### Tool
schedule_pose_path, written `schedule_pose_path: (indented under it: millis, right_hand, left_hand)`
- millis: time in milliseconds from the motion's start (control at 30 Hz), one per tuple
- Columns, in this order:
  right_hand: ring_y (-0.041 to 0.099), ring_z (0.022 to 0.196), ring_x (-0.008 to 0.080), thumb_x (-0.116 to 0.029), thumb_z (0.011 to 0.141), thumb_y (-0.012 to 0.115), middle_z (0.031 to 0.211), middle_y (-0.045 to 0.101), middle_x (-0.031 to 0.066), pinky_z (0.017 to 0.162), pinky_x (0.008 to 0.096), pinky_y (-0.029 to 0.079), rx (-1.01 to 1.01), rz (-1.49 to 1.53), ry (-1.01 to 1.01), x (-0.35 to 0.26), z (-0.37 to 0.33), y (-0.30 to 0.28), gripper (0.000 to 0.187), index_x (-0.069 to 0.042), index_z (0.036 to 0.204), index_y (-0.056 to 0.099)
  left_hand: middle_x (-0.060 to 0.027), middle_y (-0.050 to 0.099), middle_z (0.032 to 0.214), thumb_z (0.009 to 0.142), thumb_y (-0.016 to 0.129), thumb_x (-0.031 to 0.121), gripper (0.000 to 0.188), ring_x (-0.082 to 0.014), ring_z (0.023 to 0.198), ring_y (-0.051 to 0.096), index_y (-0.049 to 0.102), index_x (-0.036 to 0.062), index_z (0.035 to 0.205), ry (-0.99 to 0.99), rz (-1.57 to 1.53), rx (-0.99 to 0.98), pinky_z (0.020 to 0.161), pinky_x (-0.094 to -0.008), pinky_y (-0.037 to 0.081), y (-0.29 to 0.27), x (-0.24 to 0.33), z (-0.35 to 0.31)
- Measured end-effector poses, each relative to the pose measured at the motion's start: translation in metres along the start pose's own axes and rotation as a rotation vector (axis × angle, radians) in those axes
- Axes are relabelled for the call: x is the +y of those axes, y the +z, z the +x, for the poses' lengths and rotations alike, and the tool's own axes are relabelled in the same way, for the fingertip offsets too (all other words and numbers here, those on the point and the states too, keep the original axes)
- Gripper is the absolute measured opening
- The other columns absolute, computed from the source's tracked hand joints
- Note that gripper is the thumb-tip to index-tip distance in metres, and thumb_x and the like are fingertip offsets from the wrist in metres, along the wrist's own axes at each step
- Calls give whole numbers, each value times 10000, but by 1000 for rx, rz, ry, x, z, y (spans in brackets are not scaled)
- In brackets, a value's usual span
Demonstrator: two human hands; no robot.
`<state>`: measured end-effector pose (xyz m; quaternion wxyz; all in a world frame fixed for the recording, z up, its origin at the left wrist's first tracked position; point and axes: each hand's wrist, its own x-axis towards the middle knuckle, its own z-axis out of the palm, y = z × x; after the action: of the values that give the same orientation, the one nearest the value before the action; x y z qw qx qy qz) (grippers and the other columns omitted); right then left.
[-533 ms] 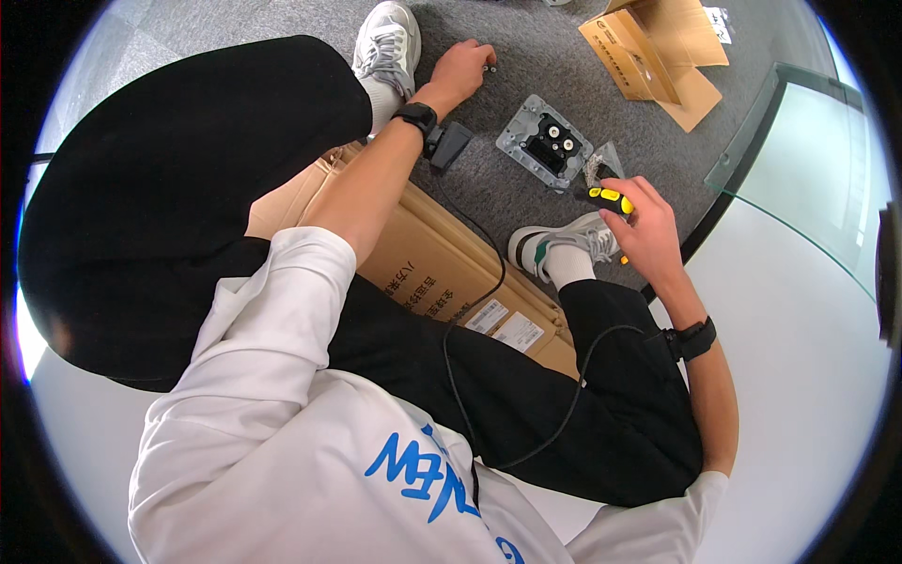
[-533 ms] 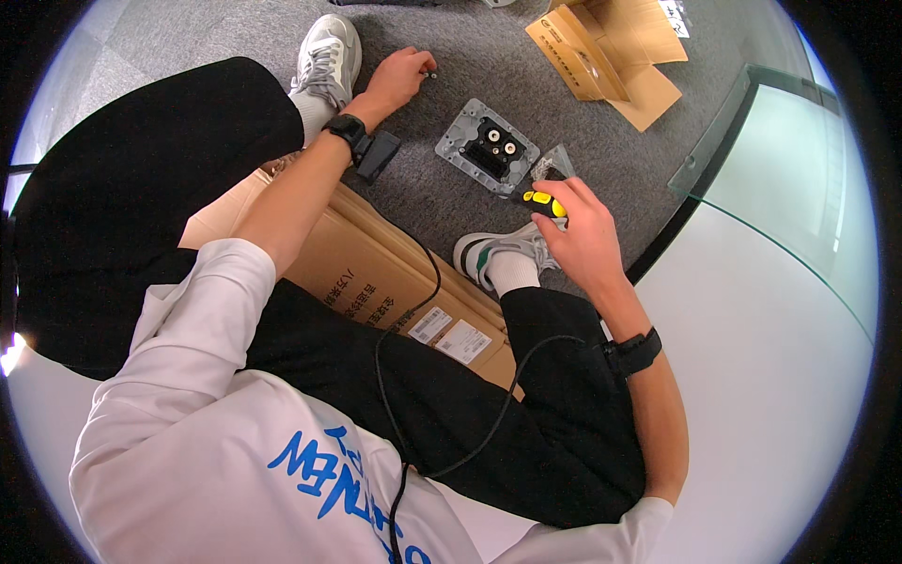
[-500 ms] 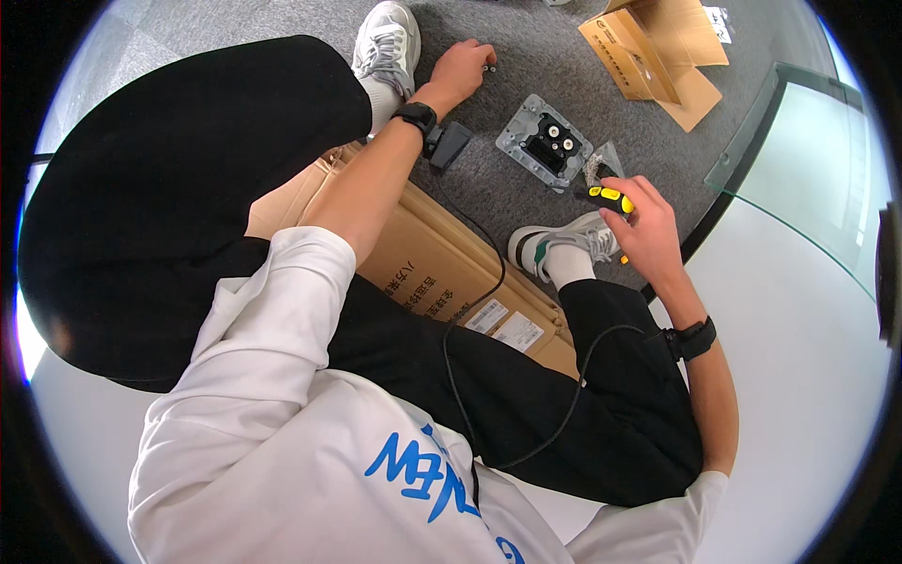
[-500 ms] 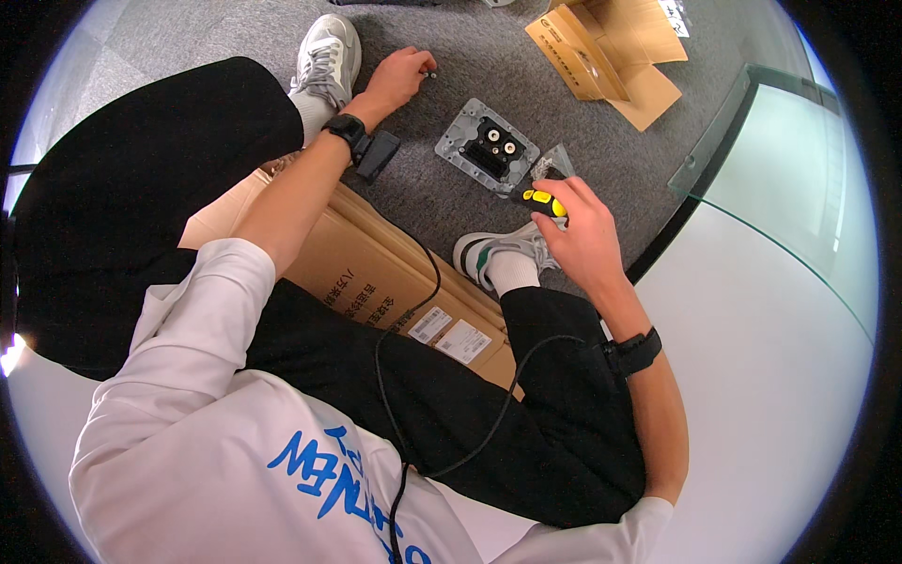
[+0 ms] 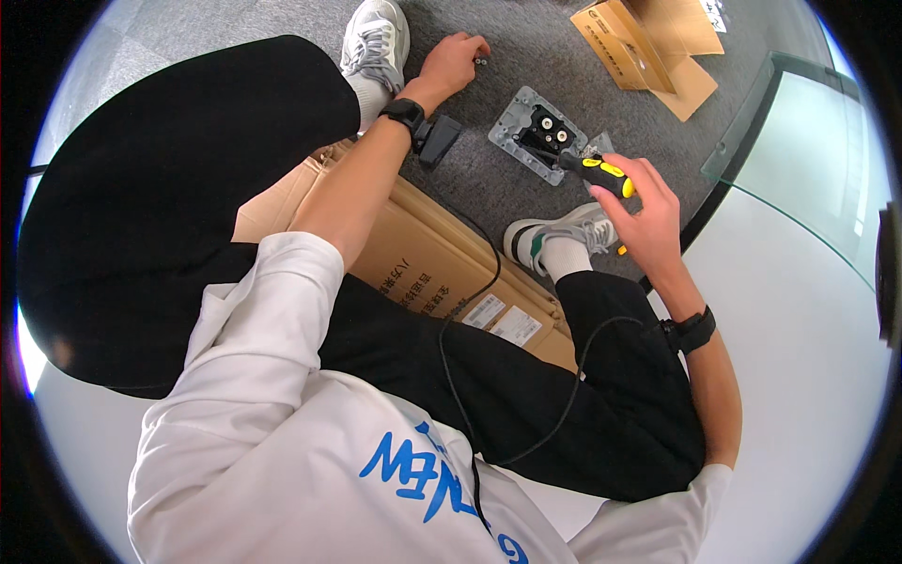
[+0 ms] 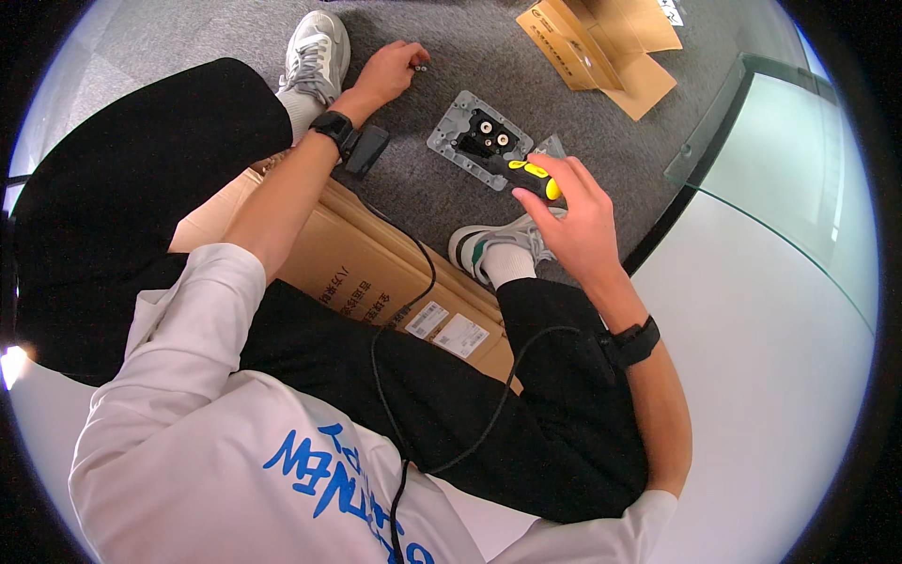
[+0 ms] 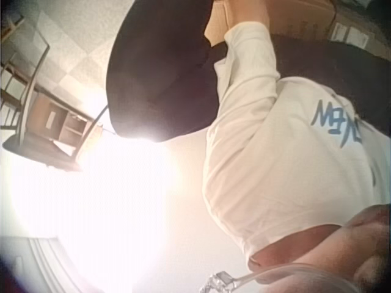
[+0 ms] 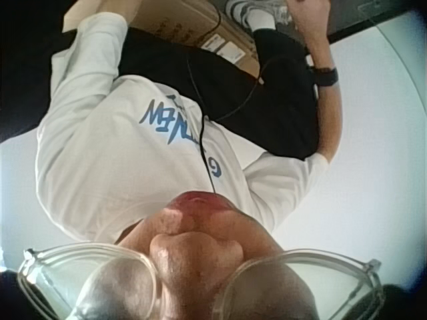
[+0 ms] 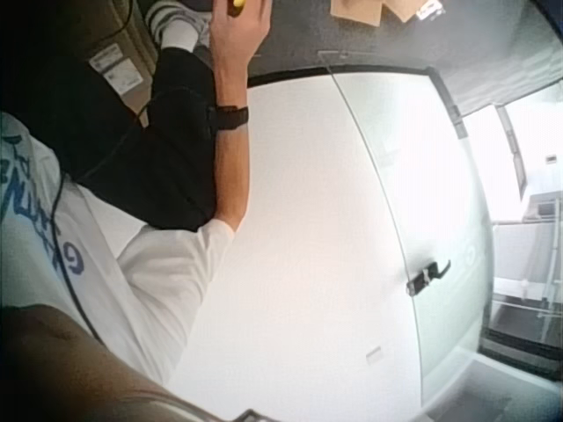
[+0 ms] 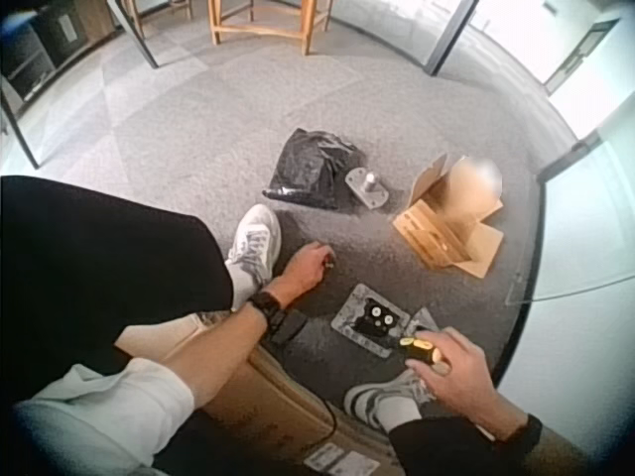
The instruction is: The person unpacks a metal electrical box from a plastic bag and places it on the floor. They then use a screwdriver to tighten screws on the fixture, securing internal components.
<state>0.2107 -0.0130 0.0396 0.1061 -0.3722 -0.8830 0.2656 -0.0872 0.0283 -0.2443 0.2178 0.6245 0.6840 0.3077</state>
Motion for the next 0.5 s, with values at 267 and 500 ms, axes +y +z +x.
schedule_pose_path:
  millis: [267,500]
  right_hand:
    - [670,895,325,-113,854,816,1043,665,145,784,369,549,-9,-54,-59,-3,7,5,367,-25,1180,672]
    - [669,889,333,-123,852,820,1026,660,141,773,381,554,-18,-77,-83,-2,8,7,376,-27,1182,666]
  left_hand:
    - [-138,666,1144,940,625,83,354,-350,1081,650,662,130,1290,-150,-71,-40,941,-488,558,-10,11,0]
    - [-160,646,1186,994,582,152,316,-374,1082,644,654,129,1301,-183,-107,-17,965,-527,538,-11,18,-3]
